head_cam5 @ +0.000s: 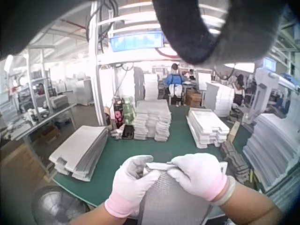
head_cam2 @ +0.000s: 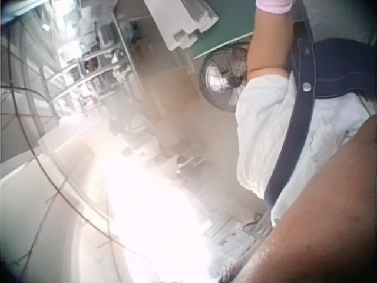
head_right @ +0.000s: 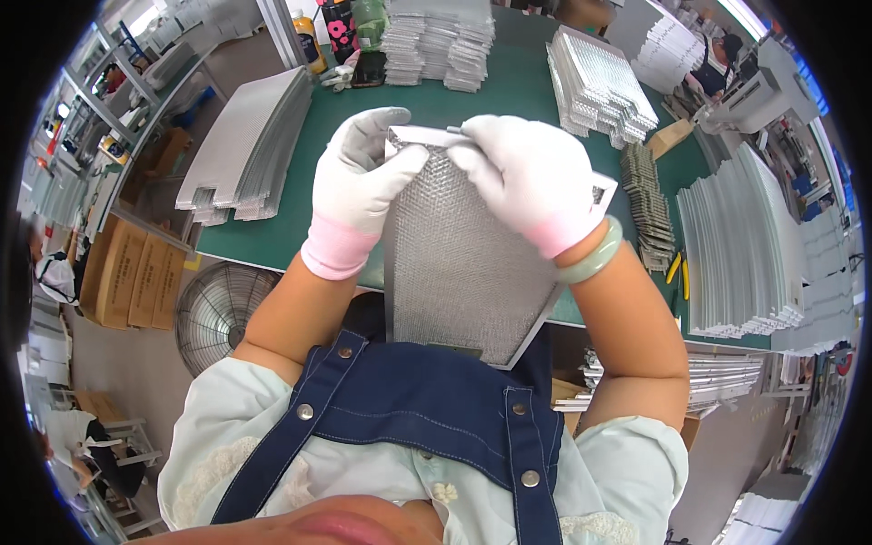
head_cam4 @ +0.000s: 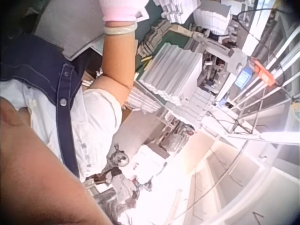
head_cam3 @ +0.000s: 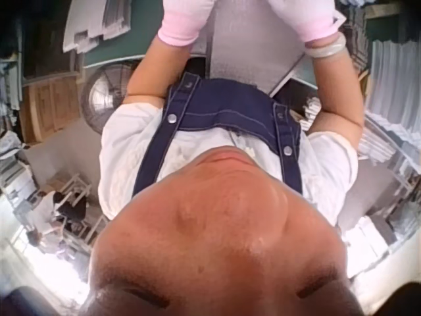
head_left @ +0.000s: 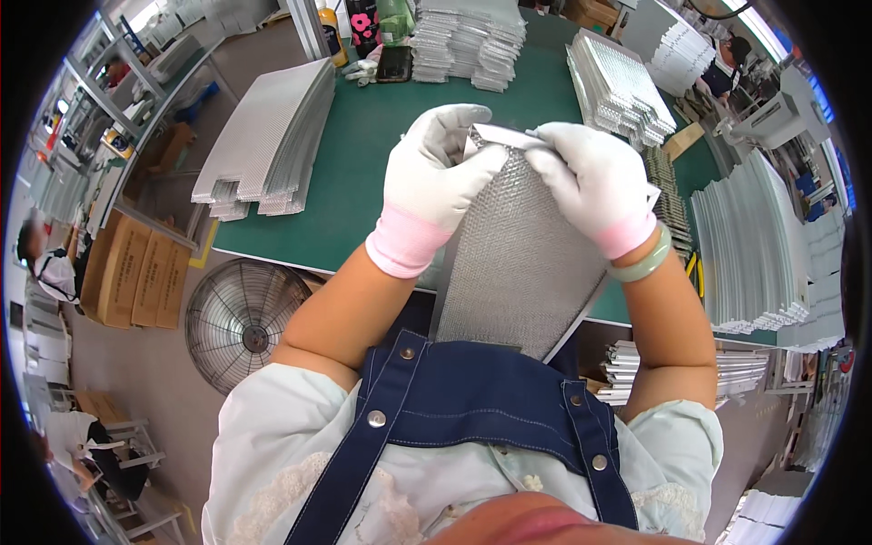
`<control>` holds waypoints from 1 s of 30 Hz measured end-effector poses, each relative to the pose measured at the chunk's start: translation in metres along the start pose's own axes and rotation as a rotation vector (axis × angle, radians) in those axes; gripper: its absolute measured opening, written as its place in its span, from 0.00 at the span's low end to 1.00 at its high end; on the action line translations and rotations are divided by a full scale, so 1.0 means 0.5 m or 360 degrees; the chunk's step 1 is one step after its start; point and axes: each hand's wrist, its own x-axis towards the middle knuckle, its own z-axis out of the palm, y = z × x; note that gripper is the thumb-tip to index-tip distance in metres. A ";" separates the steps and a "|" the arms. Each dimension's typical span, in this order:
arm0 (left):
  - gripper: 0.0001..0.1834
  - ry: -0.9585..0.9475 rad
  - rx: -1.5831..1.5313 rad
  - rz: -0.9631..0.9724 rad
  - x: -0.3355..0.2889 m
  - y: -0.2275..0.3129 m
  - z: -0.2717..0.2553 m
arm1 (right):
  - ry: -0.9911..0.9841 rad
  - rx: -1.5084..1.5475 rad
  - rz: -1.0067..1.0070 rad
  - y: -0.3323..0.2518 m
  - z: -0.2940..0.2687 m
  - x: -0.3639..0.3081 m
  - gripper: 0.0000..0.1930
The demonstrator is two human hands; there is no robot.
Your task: The person assembles metal mesh panels into frames. They place a mesh sheet on a workbench, position a metal frame around it, and use a handheld riveting tool to secure the mesh to the frame. The person then stacks the completed unit and repeats the process with new materials.
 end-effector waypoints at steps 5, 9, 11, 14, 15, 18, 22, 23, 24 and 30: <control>0.26 -0.0044 0.0171 -0.0118 -0.015 0.032 -0.005 | 0.0076 -0.0014 -0.0077 -0.012 0.003 0.005 0.09; 0.29 -0.0231 0.0095 -0.0139 -0.020 0.033 -0.027 | 0.0049 0.0041 -0.0058 -0.009 -0.008 -0.004 0.10; 0.30 -0.0250 0.0085 -0.0100 -0.020 0.032 -0.030 | 0.0034 0.0022 -0.0037 -0.015 -0.011 -0.004 0.10; 0.30 -0.0170 0.0250 0.0031 -0.027 0.025 -0.014 | 0.0064 0.0001 -0.0022 -0.023 -0.017 -0.002 0.09; 0.29 -0.0129 0.0292 0.0064 -0.029 0.019 -0.009 | 0.0064 -0.0010 -0.0031 -0.024 -0.016 -0.001 0.09; 0.26 -0.0082 0.0323 0.0045 -0.036 0.019 -0.005 | 0.0045 0.0064 -0.0066 -0.018 -0.013 0.000 0.10; 0.21 -0.0089 0.0044 0.0049 -0.040 0.006 0.004 | -0.0042 0.0115 -0.0039 -0.005 -0.012 -0.002 0.10; 0.20 -0.0036 0.0160 0.0070 -0.038 0.006 0.005 | -0.0067 0.0045 -0.0009 -0.008 -0.014 -0.002 0.10; 0.20 0.0023 0.0279 0.0090 -0.037 0.004 0.006 | -0.0060 -0.0048 0.0017 -0.019 -0.014 -0.002 0.10; 0.18 0.0058 0.0278 0.0065 -0.029 0.012 0.013 | 0.0110 0.0028 -0.0040 -0.010 -0.006 -0.005 0.11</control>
